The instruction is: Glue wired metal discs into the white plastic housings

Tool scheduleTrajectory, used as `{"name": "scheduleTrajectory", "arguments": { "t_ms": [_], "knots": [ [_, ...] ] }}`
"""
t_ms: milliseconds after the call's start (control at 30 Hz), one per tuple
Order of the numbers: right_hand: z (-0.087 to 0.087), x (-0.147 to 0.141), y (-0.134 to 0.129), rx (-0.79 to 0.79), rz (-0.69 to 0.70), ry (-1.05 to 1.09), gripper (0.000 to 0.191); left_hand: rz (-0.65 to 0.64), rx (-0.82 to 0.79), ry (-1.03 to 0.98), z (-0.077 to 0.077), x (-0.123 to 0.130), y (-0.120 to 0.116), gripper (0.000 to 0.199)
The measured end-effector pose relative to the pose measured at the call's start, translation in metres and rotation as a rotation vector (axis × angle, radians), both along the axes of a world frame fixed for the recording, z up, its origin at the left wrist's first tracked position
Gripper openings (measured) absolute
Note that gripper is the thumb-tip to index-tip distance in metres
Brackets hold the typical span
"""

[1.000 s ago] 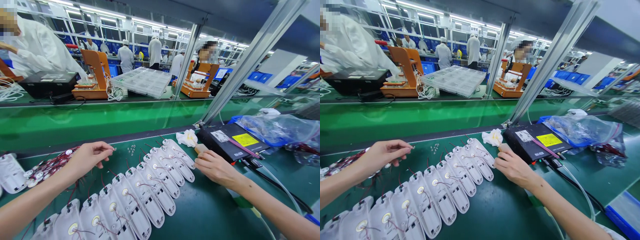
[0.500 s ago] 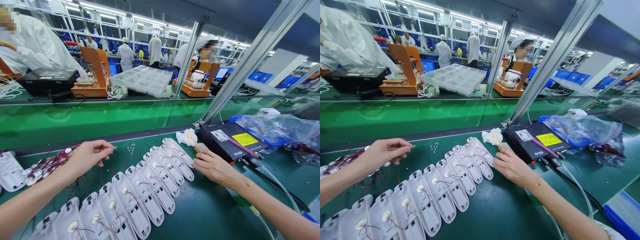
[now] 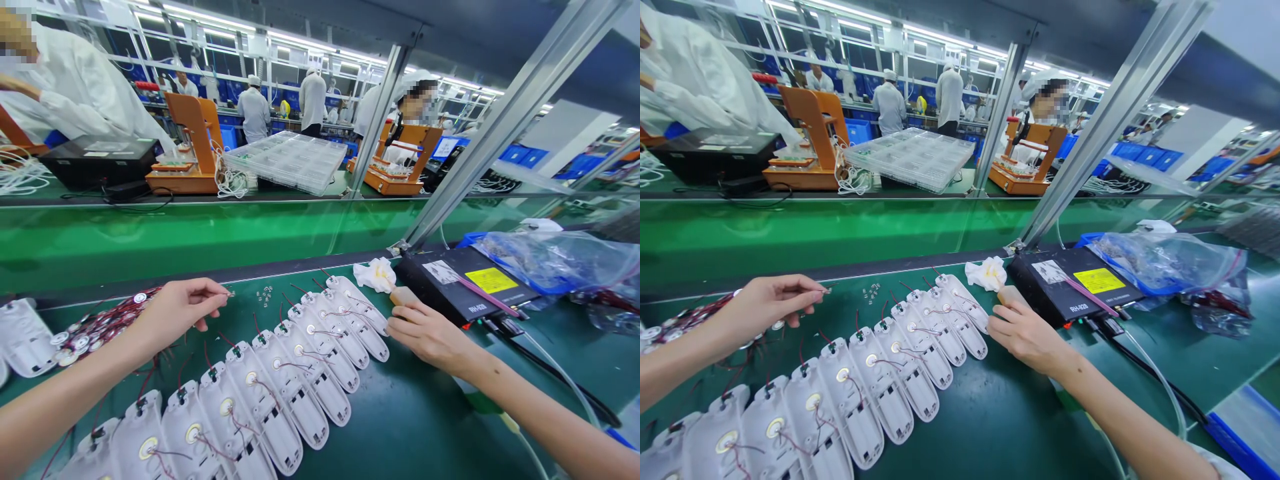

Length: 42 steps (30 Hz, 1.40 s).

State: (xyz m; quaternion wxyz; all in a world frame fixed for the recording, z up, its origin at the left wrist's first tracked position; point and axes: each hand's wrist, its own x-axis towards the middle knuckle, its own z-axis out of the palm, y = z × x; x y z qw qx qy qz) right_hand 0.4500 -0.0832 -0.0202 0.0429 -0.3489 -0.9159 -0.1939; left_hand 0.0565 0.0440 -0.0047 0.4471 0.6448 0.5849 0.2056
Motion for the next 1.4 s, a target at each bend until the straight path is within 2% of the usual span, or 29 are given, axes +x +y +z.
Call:
{"name": "scheduleTrajectory", "arguments": {
  "t_ms": [300,500,600,700,800,833,933,1033,1167,1400],
  "knots": [
    [0.001,0.000,0.002,-0.014,0.004,0.070,0.031,0.002,0.032,-0.001,-0.003,-0.001,0.001,0.037],
    [-0.004,0.007,0.002,0.025,-0.104,0.183,0.023,0.008,0.018,-0.007,-0.003,-0.002,0.001,0.038],
    [0.004,0.005,0.000,0.024,-0.113,0.244,0.019,-0.003,0.012,-0.012,0.003,0.002,-0.003,0.037],
    [0.023,-0.018,-0.003,0.066,-0.136,0.370,0.010,-0.081,0.027,-0.034,0.015,0.013,-0.017,0.036],
    [0.042,-0.069,-0.006,0.105,-0.183,0.582,0.009,-0.195,0.114,-0.061,0.026,0.028,-0.037,0.030],
    [0.045,-0.089,-0.006,0.058,-0.192,0.715,0.009,-0.230,0.171,-0.067,0.028,0.033,-0.044,0.027],
    [0.043,-0.149,-0.006,0.004,-0.155,0.931,0.012,-0.269,0.303,-0.085,0.031,0.041,-0.063,0.022],
    [0.029,-0.188,-0.003,0.002,-0.159,0.983,0.014,-0.207,0.201,-0.150,0.033,0.042,-0.077,0.023],
    [0.020,-0.203,-0.001,0.015,-0.095,0.996,0.014,-0.145,-0.096,-0.258,0.035,0.037,-0.086,0.026],
    [0.027,-0.198,-0.005,-0.197,0.053,1.131,0.019,-0.104,-0.183,-0.377,0.030,0.033,-0.097,0.024]
  ]
}}
